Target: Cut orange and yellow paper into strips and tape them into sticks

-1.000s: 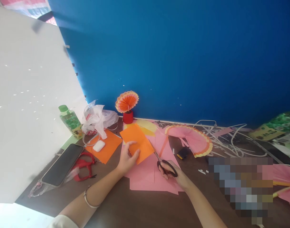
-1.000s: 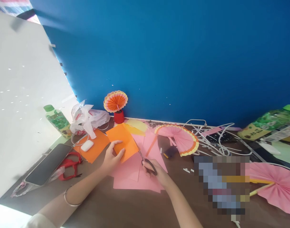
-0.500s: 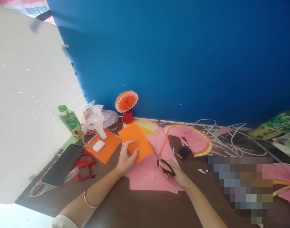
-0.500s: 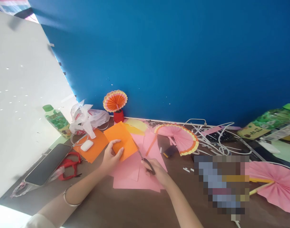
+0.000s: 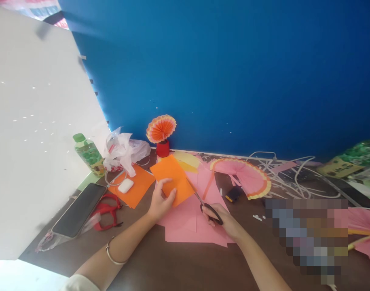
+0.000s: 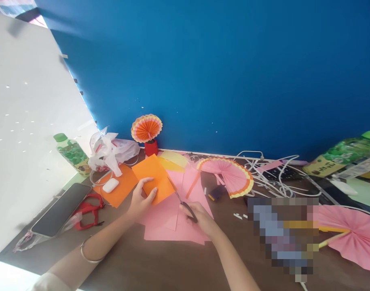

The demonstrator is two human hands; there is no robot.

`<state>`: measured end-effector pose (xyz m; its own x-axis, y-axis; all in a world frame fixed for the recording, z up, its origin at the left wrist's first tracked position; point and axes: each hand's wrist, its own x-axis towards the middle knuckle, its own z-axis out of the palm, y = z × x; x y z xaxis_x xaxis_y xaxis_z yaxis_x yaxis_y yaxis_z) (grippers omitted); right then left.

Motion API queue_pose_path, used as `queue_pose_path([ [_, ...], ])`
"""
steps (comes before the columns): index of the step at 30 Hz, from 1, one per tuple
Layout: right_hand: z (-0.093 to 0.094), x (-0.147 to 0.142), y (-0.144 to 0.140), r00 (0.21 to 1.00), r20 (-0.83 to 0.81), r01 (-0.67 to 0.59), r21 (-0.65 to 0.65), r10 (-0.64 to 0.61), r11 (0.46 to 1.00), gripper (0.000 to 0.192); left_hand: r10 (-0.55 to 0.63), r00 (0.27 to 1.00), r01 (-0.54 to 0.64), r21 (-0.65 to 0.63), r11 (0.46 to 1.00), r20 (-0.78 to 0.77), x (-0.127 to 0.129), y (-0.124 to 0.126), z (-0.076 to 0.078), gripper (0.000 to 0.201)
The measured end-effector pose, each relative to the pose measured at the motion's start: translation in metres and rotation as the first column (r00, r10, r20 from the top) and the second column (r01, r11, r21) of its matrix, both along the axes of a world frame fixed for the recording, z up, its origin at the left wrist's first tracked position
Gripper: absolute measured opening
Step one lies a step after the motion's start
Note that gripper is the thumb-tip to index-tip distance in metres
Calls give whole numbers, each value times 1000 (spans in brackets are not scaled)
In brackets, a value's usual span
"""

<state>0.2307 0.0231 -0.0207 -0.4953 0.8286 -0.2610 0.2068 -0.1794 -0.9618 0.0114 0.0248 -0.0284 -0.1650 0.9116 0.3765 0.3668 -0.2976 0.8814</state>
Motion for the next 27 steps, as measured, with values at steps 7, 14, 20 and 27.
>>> queue_pose_path([
  [7, 3, -2, 0, 1000, 15, 16, -36, -15, 999, 45, -1, 1000, 1, 15, 1000, -1, -1, 0, 0, 25],
  [14, 6, -4, -1, 999, 18, 29, -31, -28, 999, 46, -14, 1000, 14, 23, 1000, 12, -1, 1, 0, 25],
  [20, 8, -4, -1, 999, 11, 32, -34, -31, 999, 44, -7, 1000, 7, 20, 1000, -1, -2, 1, 0, 25],
  [27, 9, -4, -1, 999, 25, 30, -33, -29, 999, 46, -19, 1000, 19, 11, 1000, 12, -2, 1, -1, 25],
])
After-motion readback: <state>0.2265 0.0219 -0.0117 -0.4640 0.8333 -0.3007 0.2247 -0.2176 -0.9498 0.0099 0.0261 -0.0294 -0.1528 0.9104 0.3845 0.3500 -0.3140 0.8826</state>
